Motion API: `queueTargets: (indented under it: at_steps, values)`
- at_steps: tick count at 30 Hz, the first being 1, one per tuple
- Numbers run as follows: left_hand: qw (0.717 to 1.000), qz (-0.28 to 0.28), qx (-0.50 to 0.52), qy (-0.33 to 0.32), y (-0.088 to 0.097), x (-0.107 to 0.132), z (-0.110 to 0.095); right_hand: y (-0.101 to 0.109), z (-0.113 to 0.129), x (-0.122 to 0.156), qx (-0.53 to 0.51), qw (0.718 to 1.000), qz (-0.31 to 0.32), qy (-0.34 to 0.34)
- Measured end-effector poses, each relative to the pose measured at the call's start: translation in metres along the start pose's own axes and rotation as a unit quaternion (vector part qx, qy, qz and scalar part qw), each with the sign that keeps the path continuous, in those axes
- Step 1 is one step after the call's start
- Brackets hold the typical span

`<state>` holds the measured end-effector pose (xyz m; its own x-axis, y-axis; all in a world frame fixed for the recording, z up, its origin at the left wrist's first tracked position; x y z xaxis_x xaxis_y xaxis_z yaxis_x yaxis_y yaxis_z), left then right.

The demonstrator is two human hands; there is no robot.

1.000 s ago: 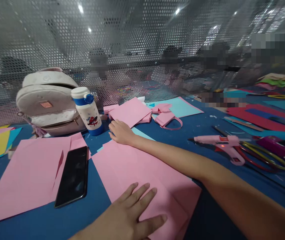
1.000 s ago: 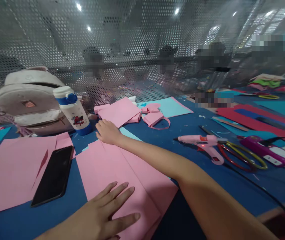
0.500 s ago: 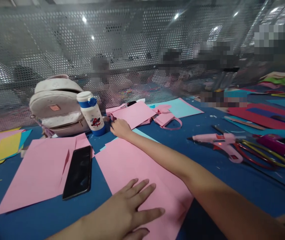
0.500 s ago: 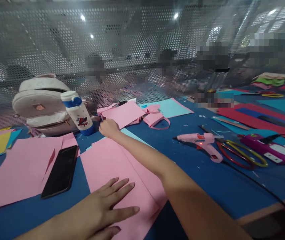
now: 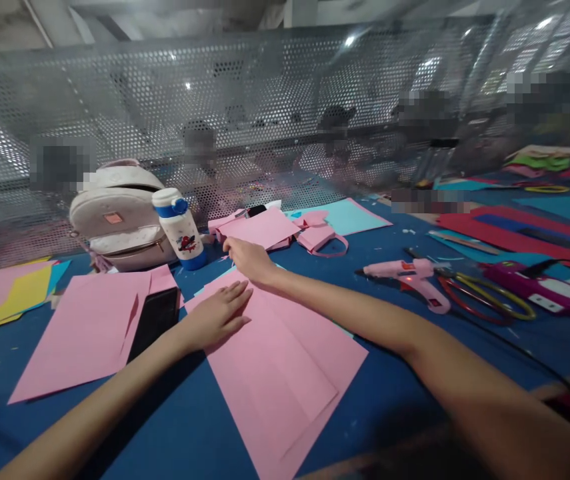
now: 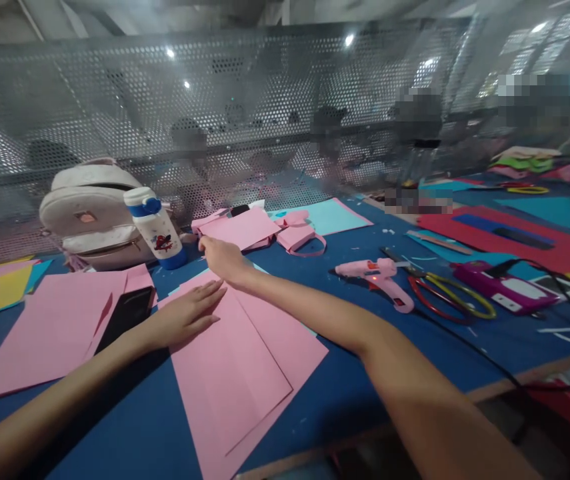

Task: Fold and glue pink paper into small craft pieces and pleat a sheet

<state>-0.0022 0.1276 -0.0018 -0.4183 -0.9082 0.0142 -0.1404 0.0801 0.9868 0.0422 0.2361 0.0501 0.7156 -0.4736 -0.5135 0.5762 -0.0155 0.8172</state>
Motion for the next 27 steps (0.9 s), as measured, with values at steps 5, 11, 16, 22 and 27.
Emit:
queueTargets:
  at_steps: [5, 11, 16, 22, 27]
  values:
    - [0.999, -0.032, -0.015, 0.007, 0.001, -0.02, 0.006, 0.032, 0.016, 0.072, -0.108, 0.994, 0.001, -0.001]
    - [0.999, -0.041, -0.014, 0.014, 0.001, -0.023, 0.01, 0.051, 0.055, 0.149, -0.186, 0.971, 0.12, 0.086]
    - [1.0, -0.009, -0.01, -0.021, -0.004, -0.003, -0.033, 0.054, 0.034, 0.158, -0.306, 0.95, 0.057, 0.009]
    - [0.994, 0.073, 0.013, -0.081, -0.011, 0.025, -0.087, 0.054, -0.001, 0.163, -0.408, 0.903, -0.051, -0.12]
    - [0.987, 0.094, 0.013, -0.129, -0.011, 0.04, -0.109, 0.055, -0.001, 0.165, -0.412, 0.901, -0.056, -0.12]
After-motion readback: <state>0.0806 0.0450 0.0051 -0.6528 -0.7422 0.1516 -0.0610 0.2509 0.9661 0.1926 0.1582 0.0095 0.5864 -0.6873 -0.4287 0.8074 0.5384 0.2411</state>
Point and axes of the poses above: each hand's wrist, its own x-axis away from the middle knuckle, its own y-axis out of the back of the hand, z = x × y, the point moved 8 cm from there along -x, towards the middle knuckle, and after that the axes turned 15 degrees about y, right-handed, at the moved point
